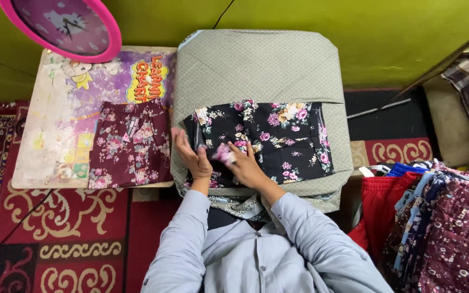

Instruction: Folding floral patterned pants and stacking them onto a pile.

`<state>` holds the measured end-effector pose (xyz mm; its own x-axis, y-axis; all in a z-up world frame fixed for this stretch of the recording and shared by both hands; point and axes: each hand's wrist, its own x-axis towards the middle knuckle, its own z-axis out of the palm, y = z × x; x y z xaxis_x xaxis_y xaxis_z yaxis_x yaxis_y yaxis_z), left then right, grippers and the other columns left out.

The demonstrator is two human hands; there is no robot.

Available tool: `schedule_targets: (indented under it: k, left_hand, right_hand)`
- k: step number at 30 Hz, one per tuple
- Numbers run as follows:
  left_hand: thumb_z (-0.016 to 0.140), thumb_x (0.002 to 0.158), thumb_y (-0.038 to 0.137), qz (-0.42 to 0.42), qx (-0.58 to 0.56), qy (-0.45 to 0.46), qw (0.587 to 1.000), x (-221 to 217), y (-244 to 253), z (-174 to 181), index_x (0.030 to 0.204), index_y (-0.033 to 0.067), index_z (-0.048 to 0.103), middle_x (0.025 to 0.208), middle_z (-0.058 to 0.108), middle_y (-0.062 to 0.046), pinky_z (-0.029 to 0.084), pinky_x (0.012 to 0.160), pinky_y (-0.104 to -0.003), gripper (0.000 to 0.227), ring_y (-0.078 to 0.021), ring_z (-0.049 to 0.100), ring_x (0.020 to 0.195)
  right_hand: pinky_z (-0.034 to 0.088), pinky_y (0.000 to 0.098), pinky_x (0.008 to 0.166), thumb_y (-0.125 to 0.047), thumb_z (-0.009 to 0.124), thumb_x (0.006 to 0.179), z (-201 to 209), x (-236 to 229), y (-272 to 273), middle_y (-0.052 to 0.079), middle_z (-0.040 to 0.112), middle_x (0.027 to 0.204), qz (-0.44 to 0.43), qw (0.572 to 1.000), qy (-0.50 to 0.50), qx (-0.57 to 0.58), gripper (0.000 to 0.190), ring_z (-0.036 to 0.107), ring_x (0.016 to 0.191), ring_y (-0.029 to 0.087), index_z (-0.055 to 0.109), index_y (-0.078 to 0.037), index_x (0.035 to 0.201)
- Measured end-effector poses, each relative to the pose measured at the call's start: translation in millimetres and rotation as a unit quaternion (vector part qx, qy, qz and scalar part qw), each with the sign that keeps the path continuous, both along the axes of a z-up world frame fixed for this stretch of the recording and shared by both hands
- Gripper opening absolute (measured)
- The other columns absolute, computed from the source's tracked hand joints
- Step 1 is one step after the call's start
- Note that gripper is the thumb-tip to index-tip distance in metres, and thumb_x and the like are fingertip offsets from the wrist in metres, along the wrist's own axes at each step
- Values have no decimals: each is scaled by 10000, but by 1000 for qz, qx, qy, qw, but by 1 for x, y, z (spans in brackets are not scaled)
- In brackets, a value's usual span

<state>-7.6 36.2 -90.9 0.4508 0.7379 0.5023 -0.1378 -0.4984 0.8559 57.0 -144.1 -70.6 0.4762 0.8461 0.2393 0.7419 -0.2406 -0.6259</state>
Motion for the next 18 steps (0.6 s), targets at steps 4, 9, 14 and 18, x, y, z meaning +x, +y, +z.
schedule_targets:
  k: [4,9,14,18]
  left_hand:
    - [438,947,603,5,63,22,998,-5,-11,46,1482,14,351,1520,265,-195,241,1227,-449,801,-390,258,1478]
    - [523,886,714,-85,130,133,979,-3,-24,63,1533,103,390,1654,167,-246,196,1182,-631,900,-510,138,1491]
    - [599,776,745,-112,235,359,896,1,-35,73,1571,167,391,1647,254,-240,140,1202,-618,1005,-482,190,1514]
    - [667,717,734,-128,245,473,837,4,-40,95,1560,190,405,1644,275,-240,99,1204,-628,1037,-459,192,1527]
  right_hand:
    - [423,553,1066,-139,575,1015,-12,19,-60,234,708,1127,-164,880,407,184,261,640,1141,389,744,30,1122]
    - [439,470,1161,-361,664,960,62,49,-162,69,689,1339,-319,544,536,561,397,638,1257,268,664,-192,1319]
    - [405,589,1157,-372,445,1148,42,85,-219,100,541,1508,-397,753,292,436,397,512,1404,308,416,-324,1542]
    - [521,527,968,-359,636,1018,51,64,-125,47,748,1057,-428,873,212,99,535,702,1064,316,473,-322,1527]
